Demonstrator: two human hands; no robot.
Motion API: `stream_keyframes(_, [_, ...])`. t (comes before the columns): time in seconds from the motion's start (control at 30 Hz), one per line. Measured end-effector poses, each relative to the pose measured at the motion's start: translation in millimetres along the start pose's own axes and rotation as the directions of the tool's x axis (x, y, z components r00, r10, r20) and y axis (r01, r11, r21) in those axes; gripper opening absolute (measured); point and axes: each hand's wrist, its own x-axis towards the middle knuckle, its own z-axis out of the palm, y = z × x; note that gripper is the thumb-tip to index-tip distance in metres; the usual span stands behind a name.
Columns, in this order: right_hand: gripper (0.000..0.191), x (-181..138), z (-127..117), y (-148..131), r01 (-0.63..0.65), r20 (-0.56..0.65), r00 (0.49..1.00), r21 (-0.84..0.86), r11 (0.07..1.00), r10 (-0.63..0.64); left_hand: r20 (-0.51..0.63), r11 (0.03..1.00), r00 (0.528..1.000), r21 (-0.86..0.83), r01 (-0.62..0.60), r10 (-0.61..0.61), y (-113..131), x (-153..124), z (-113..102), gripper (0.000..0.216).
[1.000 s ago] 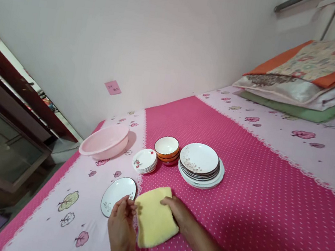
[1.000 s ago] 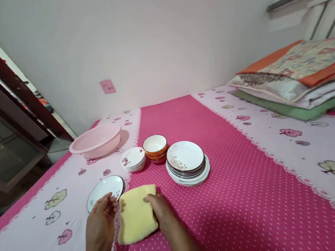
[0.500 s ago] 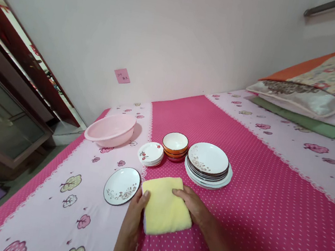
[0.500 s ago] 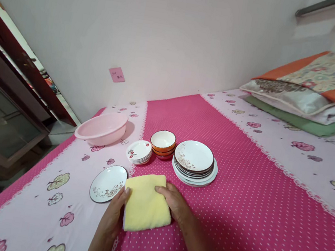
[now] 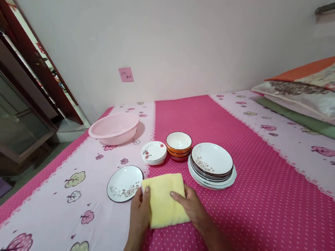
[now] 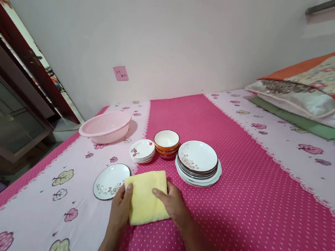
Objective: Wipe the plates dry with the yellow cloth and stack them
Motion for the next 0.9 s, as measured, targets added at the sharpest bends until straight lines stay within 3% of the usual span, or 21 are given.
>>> stream_keyframes(0.17, [0.064,6,-8,5,0.064,-0.151,0.986,-0.033,0.997,-0.069,0.261,0.993,0.962,0.106,0.059,-0.085,11,-3,-1,0.058])
stream_keyframes(0.27, [0.063,8,-9,6,0.056,-0.183,0.981,-0.038,0.998,-0.062,0.271,0.989,0.952,0.075,0.124,-0.14,8,-2,-7,0.048])
stream_keyframes(0.33, [0.064,8,-8,7,0.045,-0.197,0.979,-0.033,0.998,-0.05,0.191,0.987,0.969,0.024,0.157,-0.158,0,-1,-12,0.041])
stream_keyframes(0.43, [0.063,10,-7,10,0.03,-0.213,0.976,-0.015,0.999,-0.032,-0.016,0.975,0.98,-0.103,0.197,-0.2,-13,-1,-17,0.035])
stream_keyframes(0.57, [0.062,9,-7,12,0.004,-0.213,0.977,0.01,1.0,-0.002,-0.219,0.923,0.933,-0.325,0.205,-0.285,-18,-3,-22,0.029])
stream_keyframes(0.7, [0.059,7,-8,12,-0.018,-0.205,0.979,0.018,1.0,0.021,-0.337,0.891,0.899,-0.439,0.113,-0.28,-12,-1,-29,0.037])
stream_keyframes(0.9, [0.056,8,-9,13,-0.032,-0.221,0.975,0.004,0.999,0.032,-0.505,0.889,0.834,-0.455,-0.037,-0.224,-8,22,-41,0.016])
